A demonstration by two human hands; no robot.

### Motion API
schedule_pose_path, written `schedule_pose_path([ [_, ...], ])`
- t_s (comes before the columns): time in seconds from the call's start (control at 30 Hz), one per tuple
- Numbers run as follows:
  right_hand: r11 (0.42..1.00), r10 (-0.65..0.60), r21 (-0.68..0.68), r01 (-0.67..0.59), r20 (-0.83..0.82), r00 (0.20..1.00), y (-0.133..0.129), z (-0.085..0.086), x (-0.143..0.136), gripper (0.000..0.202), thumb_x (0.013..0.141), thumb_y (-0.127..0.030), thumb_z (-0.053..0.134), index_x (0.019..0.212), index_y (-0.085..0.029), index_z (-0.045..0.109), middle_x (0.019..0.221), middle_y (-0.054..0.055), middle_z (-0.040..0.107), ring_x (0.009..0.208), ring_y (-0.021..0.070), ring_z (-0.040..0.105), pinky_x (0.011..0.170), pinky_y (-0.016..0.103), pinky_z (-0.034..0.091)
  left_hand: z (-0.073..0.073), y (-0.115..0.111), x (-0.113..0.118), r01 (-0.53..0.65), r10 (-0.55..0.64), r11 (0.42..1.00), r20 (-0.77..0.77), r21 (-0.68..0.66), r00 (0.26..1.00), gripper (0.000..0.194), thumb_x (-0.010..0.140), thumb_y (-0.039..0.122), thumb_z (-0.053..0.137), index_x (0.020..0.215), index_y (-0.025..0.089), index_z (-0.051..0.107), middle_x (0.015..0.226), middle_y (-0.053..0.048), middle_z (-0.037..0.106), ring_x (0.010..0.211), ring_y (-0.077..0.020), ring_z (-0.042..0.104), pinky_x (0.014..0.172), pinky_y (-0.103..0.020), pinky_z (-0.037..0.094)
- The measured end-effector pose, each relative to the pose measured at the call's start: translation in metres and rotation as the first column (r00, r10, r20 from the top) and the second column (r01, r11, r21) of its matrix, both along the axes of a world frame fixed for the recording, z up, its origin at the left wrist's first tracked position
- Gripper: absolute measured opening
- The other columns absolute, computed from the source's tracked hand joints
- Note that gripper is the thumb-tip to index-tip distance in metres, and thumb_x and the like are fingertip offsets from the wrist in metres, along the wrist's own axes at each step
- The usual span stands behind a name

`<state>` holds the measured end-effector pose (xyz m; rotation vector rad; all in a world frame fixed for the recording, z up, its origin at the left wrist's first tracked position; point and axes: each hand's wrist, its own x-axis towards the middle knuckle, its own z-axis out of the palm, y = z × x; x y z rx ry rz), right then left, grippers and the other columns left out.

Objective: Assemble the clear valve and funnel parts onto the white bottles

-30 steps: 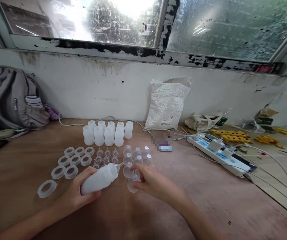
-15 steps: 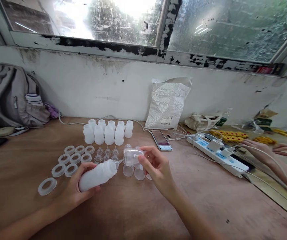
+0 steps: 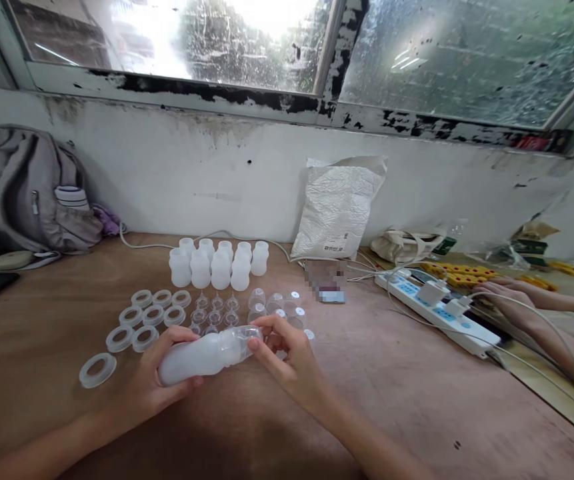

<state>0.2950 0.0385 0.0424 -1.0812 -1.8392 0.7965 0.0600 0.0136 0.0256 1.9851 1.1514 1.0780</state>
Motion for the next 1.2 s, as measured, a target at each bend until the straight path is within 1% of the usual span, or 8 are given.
schedule_pose_path([
  [0.17, 1.000, 0.019, -0.019, -0.020, -0.014, 1.000, -0.004, -0.002, -0.001, 0.019, 0.082, -0.034, 0.051, 0.093, -0.019, 0.051, 0.059, -0.002, 0.050, 0.050, 0.0100, 0.048, 0.045, 0.021, 0.040, -0.003, 0.002, -0.003, -0.019, 0.022, 0.994, -0.025, 0.106, 0.999, 0.034, 0.070, 0.030, 0.064, 0.100, 0.024, 0.048, 0.100, -0.004, 0.051, 0.091, -0.0194, 0.053, 0.077, -0.032, 0.045],
  [0.53, 0.989, 0.138, -0.034, -0.141, -0.084, 0.987, -0.011, -0.008, 0.002, 0.021, 0.084, -0.033, 0.049, 0.100, -0.021, 0.048, 0.075, 0.002, 0.053, 0.060, 0.0121, 0.053, 0.053, 0.023, 0.046, 0.002, 0.003, -0.009, 0.066, -0.063, 0.989, -0.026, 0.135, 0.998, 0.038, 0.068, 0.025, 0.065, 0.100, 0.025, 0.046, 0.095, -0.003, 0.051, 0.085, -0.0181, 0.054, 0.073, -0.030, 0.045],
  [0.63, 0.962, 0.210, -0.150, -0.227, -0.125, 0.970, -0.012, -0.011, 0.000, 0.026, 0.085, -0.040, 0.044, 0.102, -0.020, 0.047, 0.073, 0.001, 0.052, 0.056, 0.0105, 0.052, 0.049, 0.021, 0.043, 0.004, 0.003, -0.011, 0.115, -0.111, 0.982, -0.038, 0.152, 0.993, 0.039, 0.068, 0.023, 0.066, 0.102, 0.025, 0.046, 0.094, -0.002, 0.050, 0.084, -0.0172, 0.053, 0.072, -0.029, 0.044],
  [0.73, 0.886, 0.271, -0.340, -0.316, -0.175, 0.947, -0.016, -0.012, -0.010, 0.039, 0.086, -0.051, 0.032, 0.098, -0.018, 0.048, 0.061, -0.002, 0.050, 0.042, 0.0069, 0.045, 0.037, 0.017, 0.034, 0.001, 0.003, -0.011, 0.171, -0.164, 0.973, -0.057, 0.154, 0.985, 0.042, 0.064, 0.023, 0.068, 0.102, 0.024, 0.047, 0.092, -0.002, 0.048, 0.080, -0.0156, 0.053, 0.069, -0.027, 0.044],
  [0.87, 0.866, 0.155, -0.454, -0.208, -0.153, 0.976, -0.024, -0.013, -0.023, 0.045, 0.086, -0.055, 0.028, 0.081, -0.016, 0.051, 0.054, -0.003, 0.045, 0.039, 0.0072, 0.044, 0.032, 0.016, 0.030, -0.003, 0.002, -0.012, 0.212, -0.204, 0.969, -0.075, 0.127, 0.976, 0.040, 0.063, 0.022, 0.066, 0.100, 0.022, 0.049, 0.086, -0.002, 0.046, 0.073, -0.0137, 0.051, 0.064, -0.027, 0.043],
  [0.93, 0.926, 0.098, -0.356, -0.125, -0.093, 0.991, -0.028, -0.016, -0.025, 0.045, 0.086, -0.053, 0.028, 0.074, -0.016, 0.052, 0.055, -0.001, 0.046, 0.042, 0.0087, 0.046, 0.034, 0.018, 0.033, -0.004, 0.001, -0.011, 0.215, -0.209, 0.972, -0.079, 0.090, 0.975, 0.037, 0.062, 0.023, 0.066, 0.096, 0.021, 0.050, 0.083, -0.001, 0.047, 0.070, -0.0135, 0.050, 0.062, -0.027, 0.041],
  [1.03, 0.995, 0.071, -0.066, -0.071, -0.002, 0.997, -0.031, -0.025, -0.022, 0.046, 0.088, -0.048, 0.027, 0.067, -0.017, 0.054, 0.054, 0.001, 0.049, 0.048, 0.0114, 0.047, 0.042, 0.021, 0.038, -0.007, -0.003, -0.007, 0.201, -0.198, 0.978, -0.055, 0.057, 0.979, 0.032, 0.061, 0.028, 0.065, 0.089, 0.020, 0.050, 0.078, 0.000, 0.047, 0.066, -0.0135, 0.049, 0.058, -0.027, 0.039],
  [1.2, 0.949, 0.122, 0.293, -0.120, 0.010, 0.992, -0.033, -0.036, -0.024, 0.046, 0.090, -0.031, 0.017, 0.068, -0.015, 0.055, 0.051, 0.003, 0.052, 0.043, 0.0124, 0.047, 0.044, 0.025, 0.037, -0.019, -0.015, 0.001, 0.159, -0.157, 0.980, -0.028, 0.117, 0.987, 0.035, 0.060, 0.031, 0.063, 0.090, 0.020, 0.049, 0.073, 0.000, 0.047, 0.062, -0.0140, 0.046, 0.056, -0.028, 0.039],
])
